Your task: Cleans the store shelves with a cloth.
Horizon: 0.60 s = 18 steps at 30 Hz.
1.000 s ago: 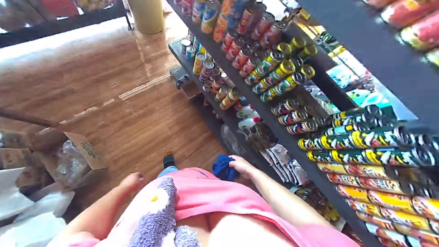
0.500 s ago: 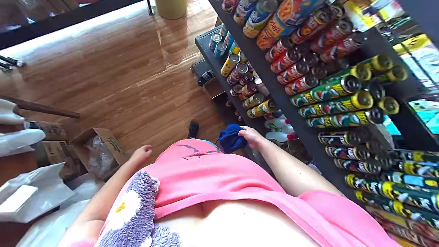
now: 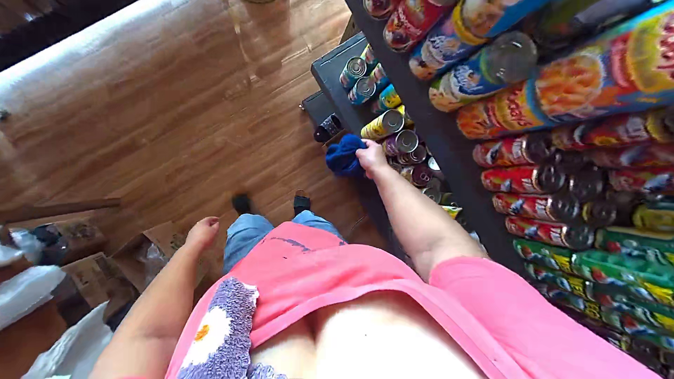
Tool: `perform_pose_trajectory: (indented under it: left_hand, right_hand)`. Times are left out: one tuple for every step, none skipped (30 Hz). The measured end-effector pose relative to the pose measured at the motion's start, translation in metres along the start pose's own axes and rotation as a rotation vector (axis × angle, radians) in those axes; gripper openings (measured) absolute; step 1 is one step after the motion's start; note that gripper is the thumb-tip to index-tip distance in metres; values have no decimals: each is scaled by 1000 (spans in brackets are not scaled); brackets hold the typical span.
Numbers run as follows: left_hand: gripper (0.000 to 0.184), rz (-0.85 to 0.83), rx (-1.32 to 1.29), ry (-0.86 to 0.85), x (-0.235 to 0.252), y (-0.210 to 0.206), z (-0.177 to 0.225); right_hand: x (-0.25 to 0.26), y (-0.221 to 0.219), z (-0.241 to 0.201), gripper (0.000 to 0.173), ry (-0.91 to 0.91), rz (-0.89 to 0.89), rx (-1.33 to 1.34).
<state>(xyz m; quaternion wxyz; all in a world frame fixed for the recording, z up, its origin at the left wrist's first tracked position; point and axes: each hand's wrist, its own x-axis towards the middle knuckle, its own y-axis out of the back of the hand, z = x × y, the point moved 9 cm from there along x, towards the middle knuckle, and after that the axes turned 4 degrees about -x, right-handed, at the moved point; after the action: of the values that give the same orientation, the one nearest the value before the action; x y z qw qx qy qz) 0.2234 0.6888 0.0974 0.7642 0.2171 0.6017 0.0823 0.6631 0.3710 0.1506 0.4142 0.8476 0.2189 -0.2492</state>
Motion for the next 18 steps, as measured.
perform_pose_trajectory:
  left_hand:
    - [42,-30,-10,-13,19,-3,12]
    - [43,-71,-2,-41,39,-8,26]
    - [42,-120,36,-76,60,-14,40]
    - [42,-174,101,-112,82,-22,53]
    - [43,-234,184,-147,101,-32,64]
    - [43,-288,279,-185,120,-39,72]
    - [44,-333,382,-219,139,-43,78]
    - [46,-374,484,-241,153,-46,78]
    - [48,-409,572,-250,164,-47,75]
    - [49,-436,646,-251,175,-44,70]
    - [50,-453,711,-253,184,-40,63]
    - [49,-453,770,-266,191,-36,54]
    - [47,-431,809,-297,197,-32,47]
    - [47,-414,840,-330,202,-27,42]
    - [47,-420,864,-349,204,-22,41]
    - [48,-433,882,-356,205,-17,40]
    - [48,-439,892,-367,205,-14,41]
    - [48,-433,886,-393,206,-12,42]
  right_hand:
    - [19,3,-9,42,-12,65,-10]
    - [35,6,-17,41,-33,147,-18]
    - [50,9,-23,40,-62,236,-20]
    - [63,10,-26,41,-90,334,-8]
    - [75,8,-27,44,-120,422,4]
    - [86,1,-26,52,-144,491,8]
    - [101,-8,-27,60,-150,543,14]
    - [118,-20,-26,66,-153,573,-2]
    - [137,-34,-21,67,-173,578,-42]
    - [160,-49,-16,67,-212,557,-95]
    - [183,-62,-9,65,-258,532,-149]
    - [202,-73,0,64,-306,524,-206]
    - [216,-79,7,64,-348,537,-258]
    - [225,-82,11,63,-385,576,-294]
    - [231,-80,13,63,-414,620,-312]
    - [236,-77,15,63,-435,665,-317]
    - [240,-72,16,64,-453,700,-318]
    - [243,-67,18,64,-460,727,-323]
